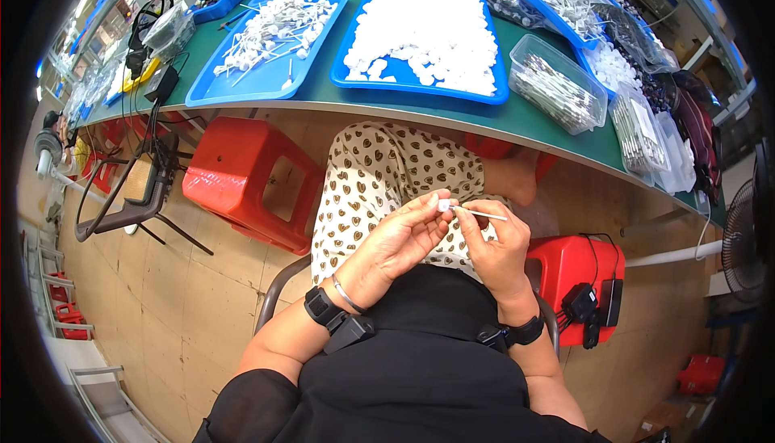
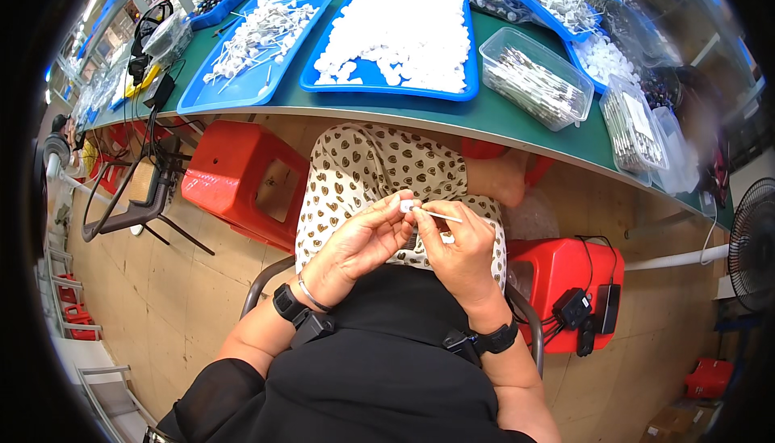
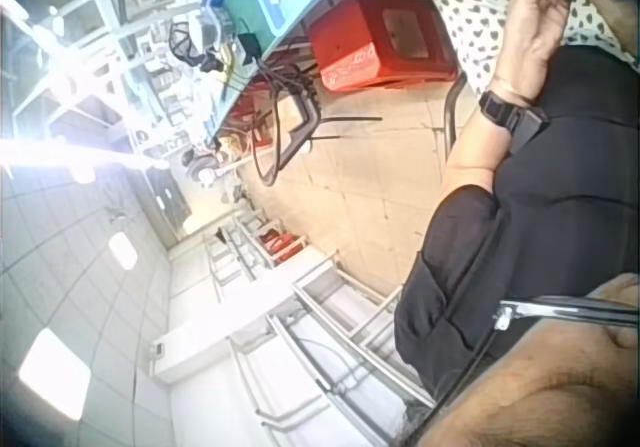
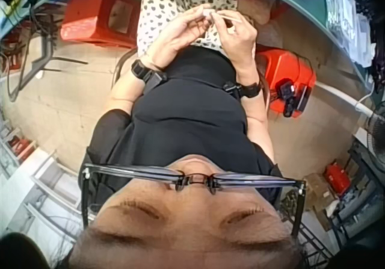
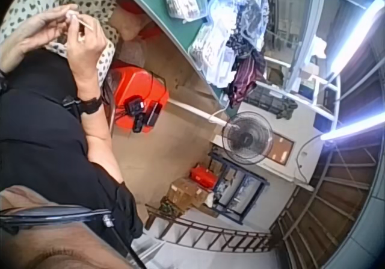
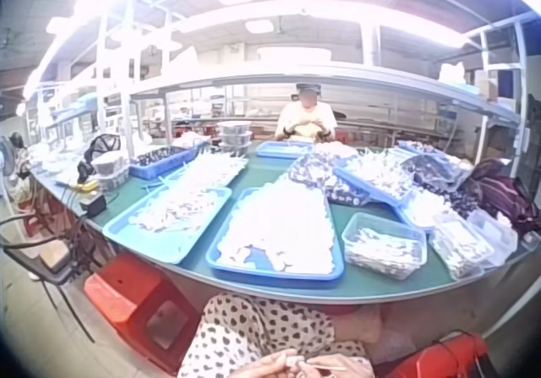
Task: Assembling small white plastic components by inserting metal pins or smaller parts into them.
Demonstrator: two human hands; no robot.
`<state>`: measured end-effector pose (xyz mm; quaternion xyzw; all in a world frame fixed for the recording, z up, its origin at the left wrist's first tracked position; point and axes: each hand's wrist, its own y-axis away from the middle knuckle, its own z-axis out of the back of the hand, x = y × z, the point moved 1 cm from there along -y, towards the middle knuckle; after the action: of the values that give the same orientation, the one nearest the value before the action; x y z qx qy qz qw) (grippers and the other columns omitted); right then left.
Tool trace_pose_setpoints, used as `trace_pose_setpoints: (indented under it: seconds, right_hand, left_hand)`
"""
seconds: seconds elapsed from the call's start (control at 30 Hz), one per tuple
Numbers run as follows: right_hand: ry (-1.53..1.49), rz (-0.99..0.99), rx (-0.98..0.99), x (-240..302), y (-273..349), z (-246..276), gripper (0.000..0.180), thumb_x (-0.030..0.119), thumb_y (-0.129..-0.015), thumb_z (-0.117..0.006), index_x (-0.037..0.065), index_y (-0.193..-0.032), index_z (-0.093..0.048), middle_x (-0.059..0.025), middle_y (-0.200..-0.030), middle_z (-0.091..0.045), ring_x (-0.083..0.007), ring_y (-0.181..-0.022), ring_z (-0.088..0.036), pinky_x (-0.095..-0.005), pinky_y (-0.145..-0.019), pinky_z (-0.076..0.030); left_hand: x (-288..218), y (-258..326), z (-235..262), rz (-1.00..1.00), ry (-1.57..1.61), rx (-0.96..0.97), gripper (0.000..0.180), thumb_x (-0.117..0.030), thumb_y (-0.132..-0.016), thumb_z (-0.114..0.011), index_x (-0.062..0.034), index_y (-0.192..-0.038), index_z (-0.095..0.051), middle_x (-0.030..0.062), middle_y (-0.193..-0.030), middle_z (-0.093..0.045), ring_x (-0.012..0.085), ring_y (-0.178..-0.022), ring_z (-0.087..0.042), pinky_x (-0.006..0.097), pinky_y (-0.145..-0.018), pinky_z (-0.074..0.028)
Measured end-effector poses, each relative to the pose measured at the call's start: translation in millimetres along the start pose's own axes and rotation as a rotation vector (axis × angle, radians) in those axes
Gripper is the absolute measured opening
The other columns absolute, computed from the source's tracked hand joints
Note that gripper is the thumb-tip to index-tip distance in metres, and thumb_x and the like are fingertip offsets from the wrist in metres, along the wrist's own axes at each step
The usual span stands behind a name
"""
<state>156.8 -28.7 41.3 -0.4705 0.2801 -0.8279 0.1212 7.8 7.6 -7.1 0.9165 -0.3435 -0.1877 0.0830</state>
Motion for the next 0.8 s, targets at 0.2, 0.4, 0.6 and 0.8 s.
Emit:
trace_pose_setpoints:
  seconds: [0.2, 0.4, 0.6, 0.8]
  right_hand:
    - [-0.013, 0.001, -0.005, -1.1, 0.7, -1.1, 0.010, 0.003, -0.078, -0.070, 0.001, -0.085, -0.063, -0.0093, -0.075, -0.066, -0.0188, -0.062, -0.066, -0.0275, -0.054, -0.052]
    - [0.011, -0.010, 0.017, -2.9, 2.2, -1.9, 0.009, 0.004, -0.078, -0.070, 0.002, -0.084, -0.064, -0.0083, -0.075, -0.067, -0.0186, -0.061, -0.066, -0.0278, -0.054, -0.051]
    - [0.008, -0.016, 0.026, -3.6, 4.1, -4.8, 0.008, 0.003, -0.078, -0.069, 0.002, -0.084, -0.064, -0.0088, -0.076, -0.067, -0.0192, -0.063, -0.067, -0.0281, -0.055, -0.051]
    - [-0.227, -0.216, 0.079, -7.6, 4.0, -4.8, 0.014, 0.005, -0.078, -0.070, 0.000, -0.090, -0.065, -0.0103, -0.078, -0.067, -0.0199, -0.064, -0.066, -0.0274, -0.056, -0.051]
  left_hand:
    - [-0.7, 1.5, -2.2, -0.002, -0.037, -0.020, 0.025, -0.009, -0.091, -0.059, 0.0006, -0.113, -0.055, 0.0089, -0.101, -0.063, 0.0137, -0.088, -0.062, 0.024, -0.082, -0.053]
    - [3.8, -0.6, 3.1, 0.043, 0.032, -0.023, 0.022, -0.007, -0.090, -0.059, 0.0002, -0.111, -0.057, 0.0076, -0.098, -0.062, 0.0138, -0.088, -0.062, 0.025, -0.082, -0.053]
    - [5.8, -3.0, 5.4, 0.049, 0.074, -0.021, 0.021, -0.006, -0.090, -0.058, -0.0003, -0.110, -0.057, 0.0078, -0.099, -0.062, 0.0142, -0.089, -0.061, 0.025, -0.082, -0.053]
    - [-1.7, -1.4, 2.5, -0.002, -0.032, -0.016, 0.022, -0.009, -0.090, -0.060, -0.0012, -0.110, -0.058, 0.0065, -0.099, -0.063, 0.0121, -0.086, -0.061, 0.023, -0.082, -0.052]
